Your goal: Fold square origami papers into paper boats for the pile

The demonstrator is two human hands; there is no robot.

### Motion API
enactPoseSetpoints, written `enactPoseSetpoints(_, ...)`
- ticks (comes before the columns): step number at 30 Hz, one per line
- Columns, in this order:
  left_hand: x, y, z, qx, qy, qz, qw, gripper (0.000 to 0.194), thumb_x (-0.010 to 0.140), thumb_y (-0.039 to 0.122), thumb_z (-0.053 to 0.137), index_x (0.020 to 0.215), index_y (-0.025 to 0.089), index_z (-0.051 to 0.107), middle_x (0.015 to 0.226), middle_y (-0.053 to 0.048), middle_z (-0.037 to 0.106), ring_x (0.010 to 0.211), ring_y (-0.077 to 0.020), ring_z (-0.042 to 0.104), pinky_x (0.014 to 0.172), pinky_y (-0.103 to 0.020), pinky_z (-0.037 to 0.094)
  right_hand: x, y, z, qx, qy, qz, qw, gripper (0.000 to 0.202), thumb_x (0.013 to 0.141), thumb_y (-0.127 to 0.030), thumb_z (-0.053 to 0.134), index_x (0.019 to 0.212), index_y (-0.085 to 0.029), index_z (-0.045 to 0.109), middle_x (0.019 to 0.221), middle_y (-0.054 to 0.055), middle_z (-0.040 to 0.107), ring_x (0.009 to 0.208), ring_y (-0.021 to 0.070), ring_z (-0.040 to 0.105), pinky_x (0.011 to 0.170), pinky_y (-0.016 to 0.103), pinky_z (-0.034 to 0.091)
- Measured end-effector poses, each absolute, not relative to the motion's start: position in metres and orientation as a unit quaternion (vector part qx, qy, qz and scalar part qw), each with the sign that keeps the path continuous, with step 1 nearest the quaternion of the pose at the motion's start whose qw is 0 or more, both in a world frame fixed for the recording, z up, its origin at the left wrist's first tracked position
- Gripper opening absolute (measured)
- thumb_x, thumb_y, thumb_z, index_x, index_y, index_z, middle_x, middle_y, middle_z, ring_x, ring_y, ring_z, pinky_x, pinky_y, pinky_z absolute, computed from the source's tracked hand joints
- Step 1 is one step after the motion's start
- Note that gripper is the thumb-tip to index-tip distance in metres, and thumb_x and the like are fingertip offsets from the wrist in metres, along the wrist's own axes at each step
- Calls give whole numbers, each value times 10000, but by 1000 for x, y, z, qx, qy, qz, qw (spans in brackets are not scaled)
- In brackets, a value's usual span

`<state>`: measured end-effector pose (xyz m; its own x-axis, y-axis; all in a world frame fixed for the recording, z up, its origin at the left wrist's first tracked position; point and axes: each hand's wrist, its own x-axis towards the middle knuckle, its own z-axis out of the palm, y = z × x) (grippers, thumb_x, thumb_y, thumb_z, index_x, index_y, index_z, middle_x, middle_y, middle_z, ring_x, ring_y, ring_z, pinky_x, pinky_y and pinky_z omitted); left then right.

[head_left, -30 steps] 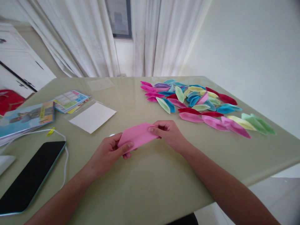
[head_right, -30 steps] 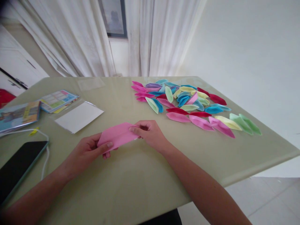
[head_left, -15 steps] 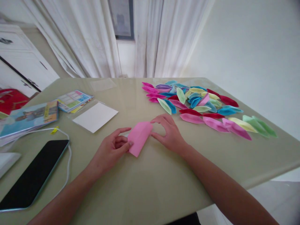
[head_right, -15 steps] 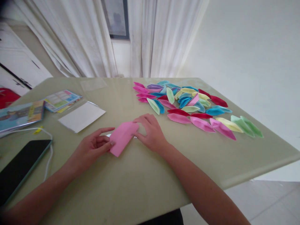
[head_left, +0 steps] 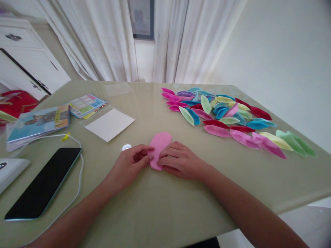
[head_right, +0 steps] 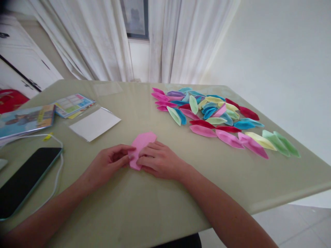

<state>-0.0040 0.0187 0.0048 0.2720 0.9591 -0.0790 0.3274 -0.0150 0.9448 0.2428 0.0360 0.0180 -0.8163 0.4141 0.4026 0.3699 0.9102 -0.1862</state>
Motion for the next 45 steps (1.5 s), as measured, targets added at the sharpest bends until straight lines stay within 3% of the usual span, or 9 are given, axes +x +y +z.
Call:
enactPoseSetpoints(5,-12,21,4,762,498,278,307,225,980,357,678,1138,254,800,981,-38,712,789,-190,656,696,-319,535,243,38,17,-190,-954,48,227,202,1093,-233,563,1021,-211,751,1082,39,796,1006,189,674,915,343,465)
enactPoseSetpoints(11,-16,23,-2,829,455,254,203,204,1022,358,640,1121,279,801,1287,-81,681,1167,-279,649,1031,-459,522,243,38,16,-179,-957,64,218,130,1054,-203,617,1066,-196,746,1146,34,804,1060,198,678,975,348,470)
enactPoseSetpoints(13,-17,23,-2,848,437,239,183,230,1048,327,597,1177,274,780,1371,-81,679,1217,-284,638,1071,-481,504,244,38,19,-190,-958,82,198,126,1041,-204,626,1090,-199,742,1165,41,802,1090,211,677,994,366,470)
enactPoseSetpoints(18,-17,24,-3,871,418,219,139,243,1064,320,582,1230,280,755,1334,-68,728,1206,-287,654,1037,-504,513,248,39,23,-203,-960,120,149,163,1036,-219,626,1150,-198,741,1195,51,796,1148,232,675,1016,398,479)
enactPoseSetpoints(26,-16,23,-8,883,395,219,129,263,1081,298,545,1264,240,724,1404,-75,708,1269,-261,653,1104,-468,504,249,38,25,-194,-960,134,149,174,1038,-202,615,1128,-212,764,1199,51,789,1132,234,694,1037,389,501)
enactPoseSetpoints(31,-12,22,-5,873,411,220,142,235,1046,305,588,1228,236,719,1389,-88,704,1249,-275,658,1077,-480,526,245,38,24,-254,-927,218,167,125,1066,-226,611,1098,-203,730,1128,58,767,1060,204,697,981,346,522)
enactPoseSetpoints(35,-9,20,-2,867,423,220,148,223,1021,311,616,1207,240,718,1381,-90,702,1244,-287,659,1069,-499,531,239,41,18,-324,-897,230,195,107,1036,-269,680,976,-182,699,1036,72,721,1001,223,653,905,351,513)
enactPoseSetpoints(39,-7,18,0,862,432,218,151,239,999,345,640,1208,259,717,1393,-80,696,1258,-294,654,1086,-512,524,237,43,14,-338,-886,237,210,75,1008,-203,700,945,-176,673,1030,74,684,1019,234,612,912,361,494)
enactPoseSetpoints(45,-8,18,3,856,439,213,169,258,958,347,678,1198,262,720,1406,-82,686,1279,-301,646,1108,-515,516,234,43,14,-367,-873,248,204,157,966,-198,750,889,-188,614,1013,57,644,1002,224,589,873,344,472)
